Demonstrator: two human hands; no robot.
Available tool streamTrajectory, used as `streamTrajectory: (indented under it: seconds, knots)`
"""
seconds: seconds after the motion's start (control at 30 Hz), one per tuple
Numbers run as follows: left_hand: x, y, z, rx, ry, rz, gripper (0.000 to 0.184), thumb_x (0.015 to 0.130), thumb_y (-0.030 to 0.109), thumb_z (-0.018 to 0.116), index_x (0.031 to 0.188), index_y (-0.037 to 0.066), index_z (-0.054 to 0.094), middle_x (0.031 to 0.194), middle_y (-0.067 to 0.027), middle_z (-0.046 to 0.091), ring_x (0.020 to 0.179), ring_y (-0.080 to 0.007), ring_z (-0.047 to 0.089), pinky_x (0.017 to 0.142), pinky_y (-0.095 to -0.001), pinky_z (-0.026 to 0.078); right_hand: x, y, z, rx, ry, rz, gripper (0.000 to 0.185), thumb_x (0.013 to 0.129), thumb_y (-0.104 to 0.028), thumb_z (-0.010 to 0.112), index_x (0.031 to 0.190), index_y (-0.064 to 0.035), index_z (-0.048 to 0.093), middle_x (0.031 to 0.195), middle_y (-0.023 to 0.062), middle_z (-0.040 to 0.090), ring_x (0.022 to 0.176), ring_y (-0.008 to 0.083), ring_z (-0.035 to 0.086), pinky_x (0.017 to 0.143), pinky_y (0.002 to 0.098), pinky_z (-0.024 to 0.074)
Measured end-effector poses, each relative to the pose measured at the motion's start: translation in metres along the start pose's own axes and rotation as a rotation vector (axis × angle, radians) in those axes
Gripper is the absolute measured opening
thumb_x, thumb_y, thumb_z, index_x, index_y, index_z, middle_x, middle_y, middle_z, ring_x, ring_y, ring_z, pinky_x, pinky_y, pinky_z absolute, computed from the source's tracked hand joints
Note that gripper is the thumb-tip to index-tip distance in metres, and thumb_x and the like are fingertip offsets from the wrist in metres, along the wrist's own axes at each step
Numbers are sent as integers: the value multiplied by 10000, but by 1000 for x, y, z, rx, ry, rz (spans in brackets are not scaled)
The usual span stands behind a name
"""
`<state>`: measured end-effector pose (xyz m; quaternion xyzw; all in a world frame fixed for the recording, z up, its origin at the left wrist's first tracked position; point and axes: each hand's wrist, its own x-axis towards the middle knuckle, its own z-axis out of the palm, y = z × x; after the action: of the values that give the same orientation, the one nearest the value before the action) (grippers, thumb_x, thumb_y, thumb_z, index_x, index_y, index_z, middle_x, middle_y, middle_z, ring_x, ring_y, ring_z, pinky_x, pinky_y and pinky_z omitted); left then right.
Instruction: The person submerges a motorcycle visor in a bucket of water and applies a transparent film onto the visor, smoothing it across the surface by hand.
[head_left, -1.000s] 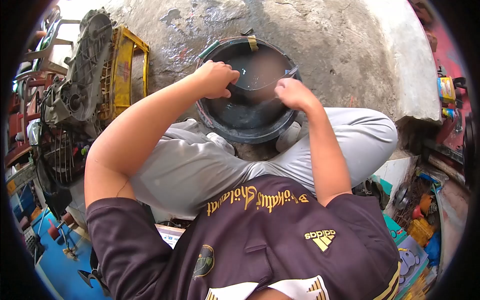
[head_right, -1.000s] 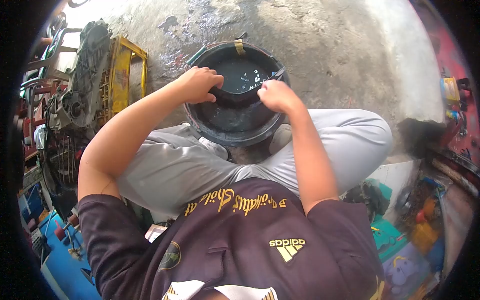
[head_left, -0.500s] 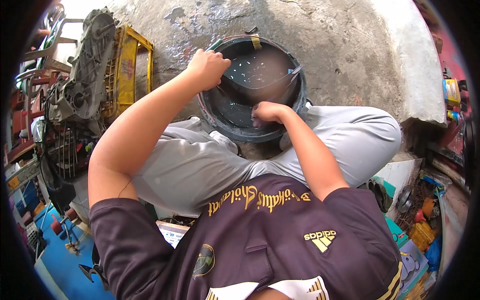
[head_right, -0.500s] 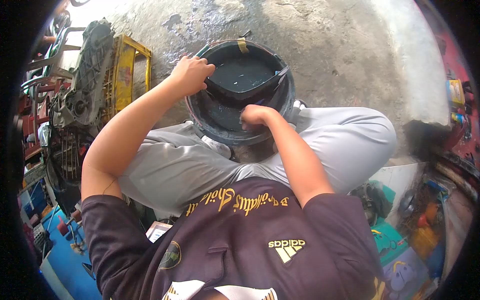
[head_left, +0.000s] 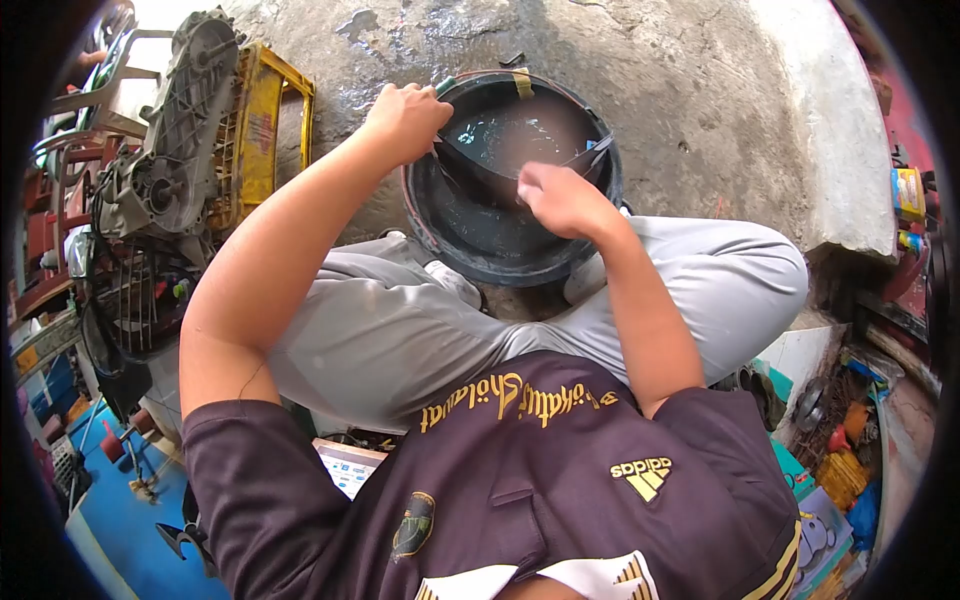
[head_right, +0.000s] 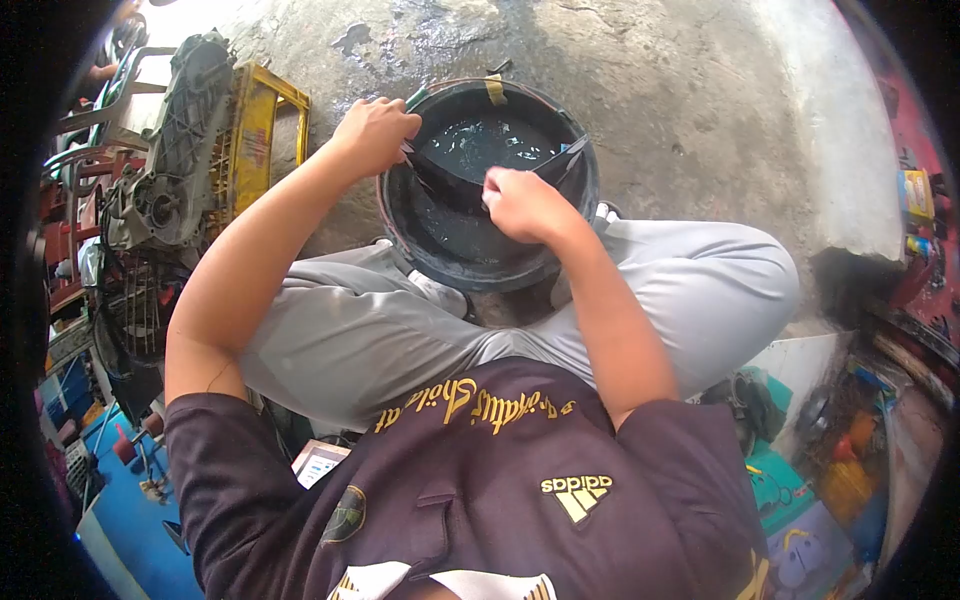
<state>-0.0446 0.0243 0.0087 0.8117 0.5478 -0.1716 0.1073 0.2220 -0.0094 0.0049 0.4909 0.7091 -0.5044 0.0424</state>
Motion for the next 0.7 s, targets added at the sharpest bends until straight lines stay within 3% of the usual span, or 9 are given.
streamTrajectory:
  seconds: [0.1, 0.23, 0.37, 0.43, 0.47, 0.5, 0.57, 0.6, 0.7]
  knots:
    - [2, -8, -2, 62, 44, -9, 314, 812, 260, 853, 1066, 127, 726, 1109, -96, 724, 1137, -308, 697, 906, -479, 551, 3, 21, 9, -184, -141, 91, 257, 957, -170, 562, 1089, 4, 697, 1100, 254, 736, 1081, 416, 698, 927, 469, 534]
    - [5, -13, -3, 35, -30, -65, 309, 827, 269, 847, 1063, 120, 715, 1061, -103, 750, 1093, -319, 720, 877, -489, 552, 32, 59, 56, -564, -313, 241, 384, 793, -37, 593, 1117, 3, 795, 1206, 248, 742, 1167, 394, 720, 956, 444, 593]
    - [4, -12, 0, 37, -32, -44, 304, 833, 279, 845, 1051, 117, 708, 1034, -104, 763, 1050, -326, 736, 859, -498, 556, 54, 84, 97, -672, -424, 184, 377, 812, -56, 598, 1123, -27, 809, 1209, 227, 756, 1153, 356, 738, 933, 451, 596]
    - [4, -12, 3, -7, -30, -14, 301, 822, 286, 852, 1028, 119, 709, 1018, -106, 763, 1052, -332, 732, 848, -508, 562, 63, 94, 107, -441, -401, 39, 381, 859, -85, 585, 1175, -15, 786, 1260, 218, 740, 1147, 365, 737, 932, 468, 584]
    - [5, -14, 7, -23, -28, 9, 304, 819, 289, 854, 1023, 118, 709, 1022, -108, 761, 1052, -330, 730, 857, -506, 561, 58, 99, 102, -186, -337, 4, 284, 960, -221, 626, 1074, 30, 695, 1044, 149, 772, 930, 317, 729, 851, 427, 564]
    - [3, -14, 8, -40, -24, 32, 306, 816, 292, 856, 1018, 116, 708, 1027, -109, 760, 1052, -329, 728, 865, -504, 560, 59, 91, 95, -188, -319, -5, 284, 960, -221, 626, 1074, 30, 695, 1044, 149, 772, 930, 317, 729, 851, 427, 564]
    - [0, -16, 10, -57, 19, 47, 298, 814, 276, 852, 1014, 110, 706, 1032, -108, 757, 1056, -325, 723, 888, -491, 558, 59, 78, 81, 631, -503, 203, 197, 1022, -191, 588, 1026, -12, 670, 1002, 77, 733, 881, 225, 704, 817, 390, 556]
    - [0, -16, 10, -94, 1, 40, 292, 813, 267, 849, 1011, 108, 705, 1034, -104, 755, 1061, -324, 721, 897, -485, 556, 50, 56, 64, 651, -478, 130, 153, 1049, -168, 566, 1029, -48, 659, 944, 45, 695, 838, 156, 668, 806, 350, 551]
    - [-1, -19, 14, -134, -23, 24, 275, 813, 244, 838, 1008, 104, 704, 1027, -101, 751, 1062, -327, 717, 909, -477, 550, 31, 17, 46, 610, -151, -42, 209, 1031, -184, 584, 1020, 2, 677, 896, 89, 708, 841, 194, 667, 816, 347, 533]
